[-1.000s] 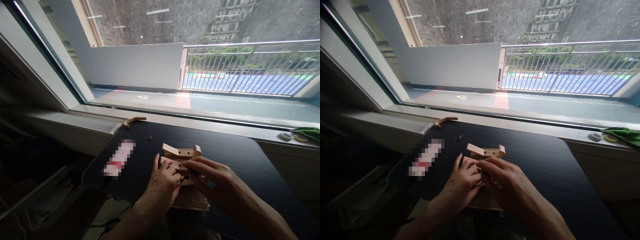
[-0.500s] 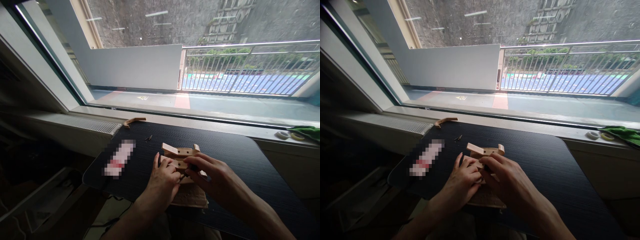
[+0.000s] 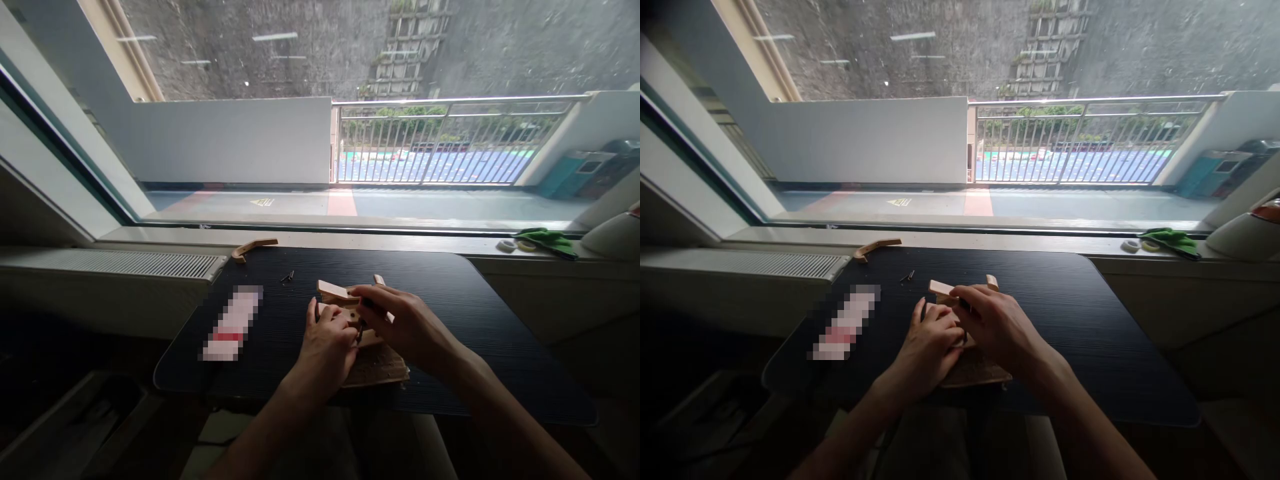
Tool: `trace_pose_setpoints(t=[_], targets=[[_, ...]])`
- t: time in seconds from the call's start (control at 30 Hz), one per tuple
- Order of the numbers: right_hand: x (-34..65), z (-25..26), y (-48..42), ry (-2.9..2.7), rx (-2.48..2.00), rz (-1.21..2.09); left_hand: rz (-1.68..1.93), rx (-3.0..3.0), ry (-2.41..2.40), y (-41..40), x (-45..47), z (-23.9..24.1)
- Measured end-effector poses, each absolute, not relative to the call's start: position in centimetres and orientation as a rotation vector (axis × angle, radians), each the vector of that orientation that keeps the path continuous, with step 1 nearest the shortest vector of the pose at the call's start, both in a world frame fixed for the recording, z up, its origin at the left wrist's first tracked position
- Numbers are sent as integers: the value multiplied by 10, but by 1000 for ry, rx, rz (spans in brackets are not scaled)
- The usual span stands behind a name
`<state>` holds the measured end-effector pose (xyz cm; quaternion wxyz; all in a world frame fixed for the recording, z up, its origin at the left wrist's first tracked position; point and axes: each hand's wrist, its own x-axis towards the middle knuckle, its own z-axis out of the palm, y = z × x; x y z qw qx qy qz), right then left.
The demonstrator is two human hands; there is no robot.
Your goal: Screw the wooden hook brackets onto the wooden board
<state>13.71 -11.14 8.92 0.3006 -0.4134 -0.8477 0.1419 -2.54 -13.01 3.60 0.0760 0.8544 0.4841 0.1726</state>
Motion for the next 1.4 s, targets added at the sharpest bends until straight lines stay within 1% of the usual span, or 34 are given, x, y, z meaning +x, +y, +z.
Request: trace_pose_setpoints(t=[0.37,0.93,1.4], targets=[[130,94,-122,-2256,-1129,331,604,2590,1427,-135,-28,31],[134,87,-121,-2251,-1115,248,606,2587,1416,-142,-29,34],[140,87,-128,-2218,-1059,259,559,2612,1396,-139,-22,34]])
